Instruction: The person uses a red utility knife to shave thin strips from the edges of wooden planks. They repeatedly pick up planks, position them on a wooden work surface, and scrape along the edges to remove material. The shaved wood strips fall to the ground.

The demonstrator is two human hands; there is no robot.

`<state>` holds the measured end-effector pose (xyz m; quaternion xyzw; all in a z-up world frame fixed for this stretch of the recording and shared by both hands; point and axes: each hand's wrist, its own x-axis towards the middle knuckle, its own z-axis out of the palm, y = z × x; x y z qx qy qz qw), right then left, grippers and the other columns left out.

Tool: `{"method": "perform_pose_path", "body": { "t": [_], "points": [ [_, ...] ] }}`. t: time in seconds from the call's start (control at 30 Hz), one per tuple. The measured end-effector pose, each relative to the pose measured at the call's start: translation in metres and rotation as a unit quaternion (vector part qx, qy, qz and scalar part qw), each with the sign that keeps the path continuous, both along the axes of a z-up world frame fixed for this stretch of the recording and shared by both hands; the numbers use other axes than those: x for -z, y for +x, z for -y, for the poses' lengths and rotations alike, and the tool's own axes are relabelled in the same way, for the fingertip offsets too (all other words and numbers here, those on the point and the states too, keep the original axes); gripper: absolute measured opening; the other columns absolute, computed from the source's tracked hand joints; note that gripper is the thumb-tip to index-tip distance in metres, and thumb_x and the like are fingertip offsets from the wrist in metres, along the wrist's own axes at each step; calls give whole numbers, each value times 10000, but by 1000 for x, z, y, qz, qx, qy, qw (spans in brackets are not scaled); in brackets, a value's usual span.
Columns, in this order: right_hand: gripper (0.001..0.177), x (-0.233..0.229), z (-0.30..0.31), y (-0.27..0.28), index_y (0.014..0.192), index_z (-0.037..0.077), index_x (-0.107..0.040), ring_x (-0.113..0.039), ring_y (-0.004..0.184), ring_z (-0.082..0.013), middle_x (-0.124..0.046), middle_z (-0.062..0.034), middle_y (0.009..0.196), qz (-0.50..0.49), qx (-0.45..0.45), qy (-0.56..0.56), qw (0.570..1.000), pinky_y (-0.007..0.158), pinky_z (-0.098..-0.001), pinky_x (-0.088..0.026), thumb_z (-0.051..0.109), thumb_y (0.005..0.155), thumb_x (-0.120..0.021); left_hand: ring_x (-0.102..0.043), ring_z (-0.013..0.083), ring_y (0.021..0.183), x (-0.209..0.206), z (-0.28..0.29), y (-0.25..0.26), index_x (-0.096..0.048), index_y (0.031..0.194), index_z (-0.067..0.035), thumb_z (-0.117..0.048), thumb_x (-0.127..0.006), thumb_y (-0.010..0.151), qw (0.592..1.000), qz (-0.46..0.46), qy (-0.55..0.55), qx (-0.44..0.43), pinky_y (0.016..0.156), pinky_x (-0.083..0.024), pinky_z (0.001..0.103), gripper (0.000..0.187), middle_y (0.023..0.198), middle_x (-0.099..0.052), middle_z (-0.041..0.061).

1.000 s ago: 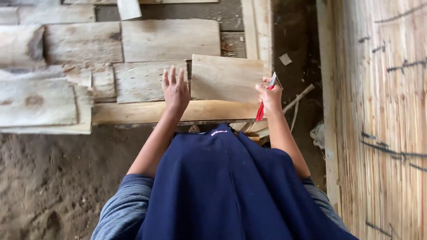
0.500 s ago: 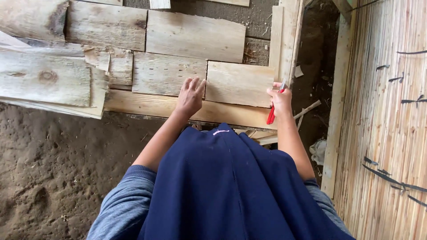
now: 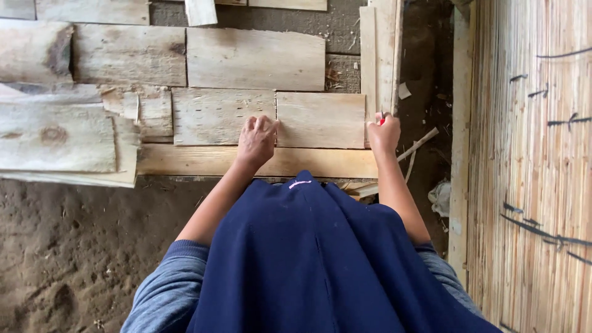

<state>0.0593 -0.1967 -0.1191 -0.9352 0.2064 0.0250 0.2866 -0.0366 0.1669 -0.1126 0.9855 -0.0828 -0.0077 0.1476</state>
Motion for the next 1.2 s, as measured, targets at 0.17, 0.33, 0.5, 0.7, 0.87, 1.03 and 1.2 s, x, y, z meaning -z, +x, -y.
{"method": "perform_pose_path", "body": {
  "t": [0.17, 0.33, 0.5, 0.7, 0.87, 1.03, 1.2],
  "points": [
    [368, -42, -13, -14, 1071, 85, -685, -684, 949, -371, -556, -106, 1069, -52, -13, -76, 996, 818, -535, -586, 165, 711, -686, -543, 387, 1139, 4, -1, 2, -614, 1301, -243, -273, -693, 898, 1000, 10, 7, 13, 843, -563, 472, 412, 1180, -544, 90],
    [386, -35, -16, -11, 1086, 65, -658, -678, 1014, -424, -523, -138, 1133, -68, 1, -69, 995, 853, -566, -573, 149, 710, -668, -537, 408, 1153, -1, -1, 4, -613, 1320, -189, -324, -716, 899, 1000, 2, 14, 22, 848, -572, 488, 455, 1225, -532, 120],
    [203, 2, 0, 1, 875, 87, -636, -696, 954, -408, -564, -119, 1036, -59, 13, -68, 996, 813, -528, -583, 152, 682, -627, -534, 415, 1160, -14, 1, 6, -585, 1364, -161, -318, -711, 913, 999, -6, 23, 27, 864, -571, 490, 493, 1214, -524, 125],
    [400, 16, 15, 11, 1015, 49, -676, -727, 969, -352, -703, -119, 948, -113, 33, 5, 993, 760, -484, -582, 203, 647, -703, -477, 415, 1180, -13, 15, 10, -566, 1329, -176, -448, -700, 927, 996, -83, 33, -22, 860, -555, 504, 503, 1255, -477, 120],
    [177, 45, 32, 24, 829, 82, -656, -637, 569, -224, -566, -18, 606, -100, 60, 98, 988, 523, -350, -479, 93, 652, -661, -469, 412, 1179, -21, 26, 17, -569, 1275, -179, -436, -711, 919, 990, -116, 71, -46, 869, -534, 502, 461, 1275, -473, 116],
    [62, -13, 26, 14, 768, 54, -643, -498, 367, -130, -484, -44, 522, -47, 107, 262, 958, 364, -247, -381, 16, 719, -650, -475, 413, 1172, -24, 34, 20, -571, 1238, -170, -406, -733, 902, 983, -146, 81, -71, 897, -520, 511, 441, 1258, -464, 114],
    [78, 69, 83, 36, 755, 139, -681, -662, 603, -241, -646, -83, 662, -50, 42, 104, 992, 554, -393, -503, 121, 691, -638, -489, 416, 1164, -32, 37, 23, -569, 1247, -169, -410, -736, 900, 980, -155, 93, -77, 892, -515, 506, 455, 1246, -470, 114]
  ]
}}
